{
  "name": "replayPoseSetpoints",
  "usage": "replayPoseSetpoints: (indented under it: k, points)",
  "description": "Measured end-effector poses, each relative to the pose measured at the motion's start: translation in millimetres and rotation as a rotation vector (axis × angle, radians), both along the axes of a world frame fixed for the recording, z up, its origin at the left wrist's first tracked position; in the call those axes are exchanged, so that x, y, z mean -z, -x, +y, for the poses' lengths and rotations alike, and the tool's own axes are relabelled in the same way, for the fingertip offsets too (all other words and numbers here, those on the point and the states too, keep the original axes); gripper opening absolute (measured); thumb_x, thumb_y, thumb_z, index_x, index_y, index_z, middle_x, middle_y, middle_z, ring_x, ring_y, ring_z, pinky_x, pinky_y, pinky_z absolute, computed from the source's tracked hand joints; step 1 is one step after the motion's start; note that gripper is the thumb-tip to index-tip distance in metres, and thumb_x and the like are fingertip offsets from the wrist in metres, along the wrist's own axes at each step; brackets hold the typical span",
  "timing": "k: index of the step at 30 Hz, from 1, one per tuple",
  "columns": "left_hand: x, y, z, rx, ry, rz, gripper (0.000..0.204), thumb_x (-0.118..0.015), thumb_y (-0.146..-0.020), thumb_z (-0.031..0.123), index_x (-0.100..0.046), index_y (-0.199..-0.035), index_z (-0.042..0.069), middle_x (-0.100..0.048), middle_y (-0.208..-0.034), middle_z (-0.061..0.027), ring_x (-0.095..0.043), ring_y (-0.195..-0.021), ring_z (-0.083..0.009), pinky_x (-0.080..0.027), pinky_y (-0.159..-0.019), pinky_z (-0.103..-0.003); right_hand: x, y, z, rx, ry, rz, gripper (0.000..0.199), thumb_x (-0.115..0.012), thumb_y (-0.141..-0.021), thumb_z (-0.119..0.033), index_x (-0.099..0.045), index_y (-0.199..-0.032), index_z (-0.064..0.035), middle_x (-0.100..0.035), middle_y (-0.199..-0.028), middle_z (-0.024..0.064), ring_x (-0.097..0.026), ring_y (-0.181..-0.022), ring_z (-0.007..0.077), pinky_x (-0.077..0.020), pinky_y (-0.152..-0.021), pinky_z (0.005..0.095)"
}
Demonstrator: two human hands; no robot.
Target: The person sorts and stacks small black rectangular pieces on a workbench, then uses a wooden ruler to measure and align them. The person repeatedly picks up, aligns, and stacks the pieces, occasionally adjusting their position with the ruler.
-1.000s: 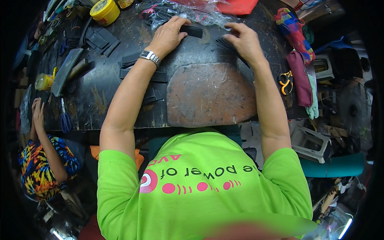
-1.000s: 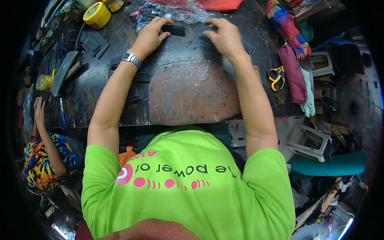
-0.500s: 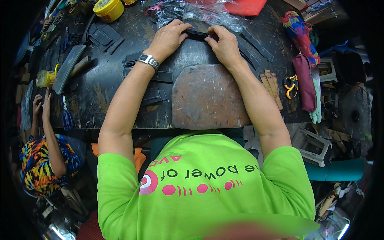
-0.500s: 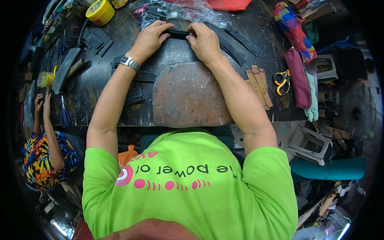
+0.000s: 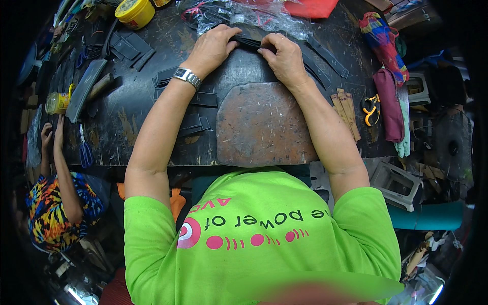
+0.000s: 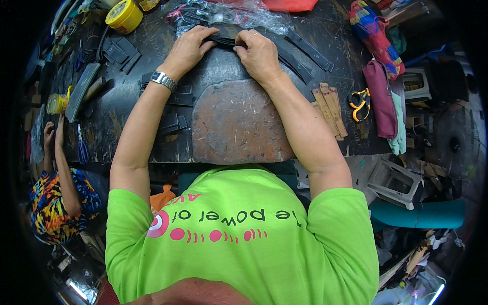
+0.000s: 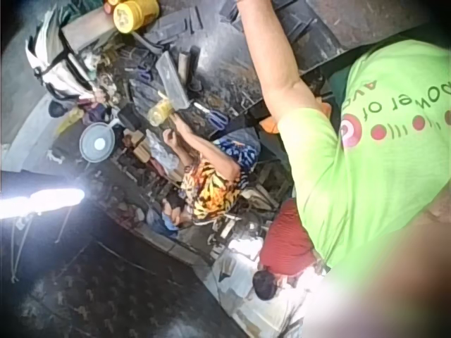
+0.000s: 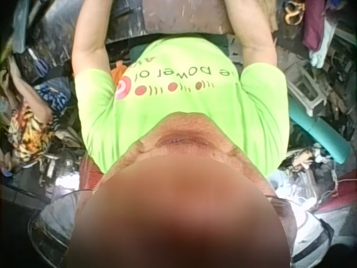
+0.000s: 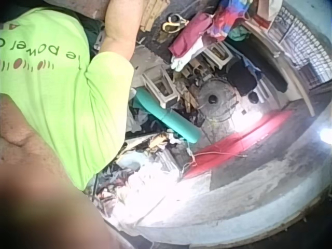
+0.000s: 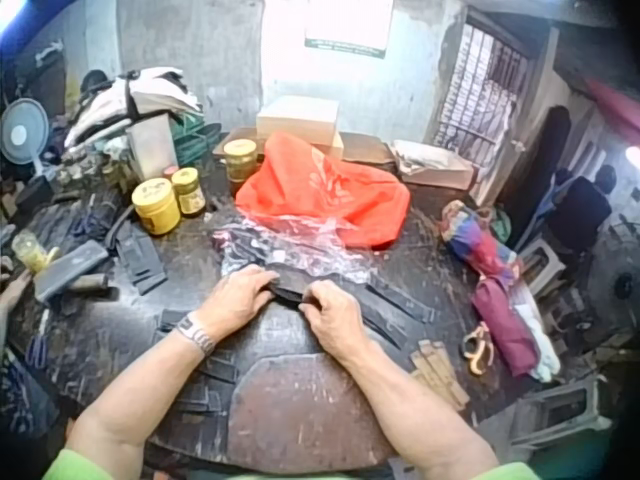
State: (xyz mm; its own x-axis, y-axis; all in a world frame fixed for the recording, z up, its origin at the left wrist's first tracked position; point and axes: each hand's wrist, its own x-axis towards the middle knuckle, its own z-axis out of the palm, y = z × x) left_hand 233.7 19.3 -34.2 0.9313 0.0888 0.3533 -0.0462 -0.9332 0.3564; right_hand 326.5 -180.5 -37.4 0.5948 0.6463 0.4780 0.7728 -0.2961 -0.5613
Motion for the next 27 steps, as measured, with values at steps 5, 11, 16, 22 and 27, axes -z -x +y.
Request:
replayPoseSetpoints:
  k: [5,11,16,22,27]
  points:
    - [0.1,-0.5,0.0,0.003,-0.009,-0.007,0.031,-0.067,-0.093,0.015,-0.068,-0.124,0.008,-0.068,-0.112,-0.0122,-0.067,-0.102,-0.0323,-0.053,-0.091,-0.040,-1.6,0.5,0.6,-0.003,0.004,0.012,0.020,-0.079,-0.081,-0.007,-0.067,-0.097,-0.0023,-0.068,-0.089,0.0125,-0.068,-0.081,0.0286,-0.0541,-0.076,0.0343]
    - [-15.3,3.5,-12.0,0.045,-0.044,0.058,0.026,-0.067,-0.093,0.016,-0.069,-0.117,0.006,-0.068,-0.112,-0.0118,-0.067,-0.102,-0.0325,-0.053,-0.089,-0.040,-10.4,4.4,5.3,0.024,-0.170,-0.229,0.030,-0.076,-0.084,-0.008,-0.067,-0.112,-0.0050,-0.069,-0.099,0.0141,-0.068,-0.091,0.0317,-0.0546,-0.083,0.0363]
    - [-41.5,14.0,-38.7,0.101,0.066,-0.095,0.028,-0.070,-0.092,0.014,-0.067,-0.118,0.006,-0.068,-0.115,-0.0114,-0.067,-0.099,-0.0330,-0.054,-0.084,-0.040,-20.7,2.6,-1.2,-0.124,-0.114,0.001,0.026,-0.068,-0.091,-0.010,-0.068,-0.116,-0.0048,-0.072,-0.108,0.0167,-0.070,-0.096,0.0342,-0.0548,-0.085,0.0393]
    - [-67.6,73.2,-60.5,0.098,0.267,-0.225,0.040,-0.076,-0.087,0.009,-0.065,-0.125,0.009,-0.064,-0.122,-0.0126,-0.071,-0.085,-0.0196,-0.058,-0.079,-0.036,-48.3,-56.5,-64.9,-0.085,-0.131,0.259,0.021,-0.069,-0.095,-0.011,-0.074,-0.114,-0.0053,-0.070,-0.092,-0.0019,-0.063,-0.082,0.0061,-0.0517,-0.075,0.0228]
    - [-59.5,148.0,-91.5,0.121,0.480,-0.053,0.024,-0.074,-0.086,0.003,-0.071,-0.110,0.004,-0.065,-0.119,-0.0118,-0.072,-0.086,-0.0196,-0.058,-0.079,-0.034,-31.6,-129.2,-149.6,0.142,-0.189,0.637,0.026,-0.073,-0.092,-0.012,-0.074,-0.117,-0.0038,-0.072,-0.098,0.0012,-0.065,-0.082,0.0085,-0.0517,-0.077,0.0232]
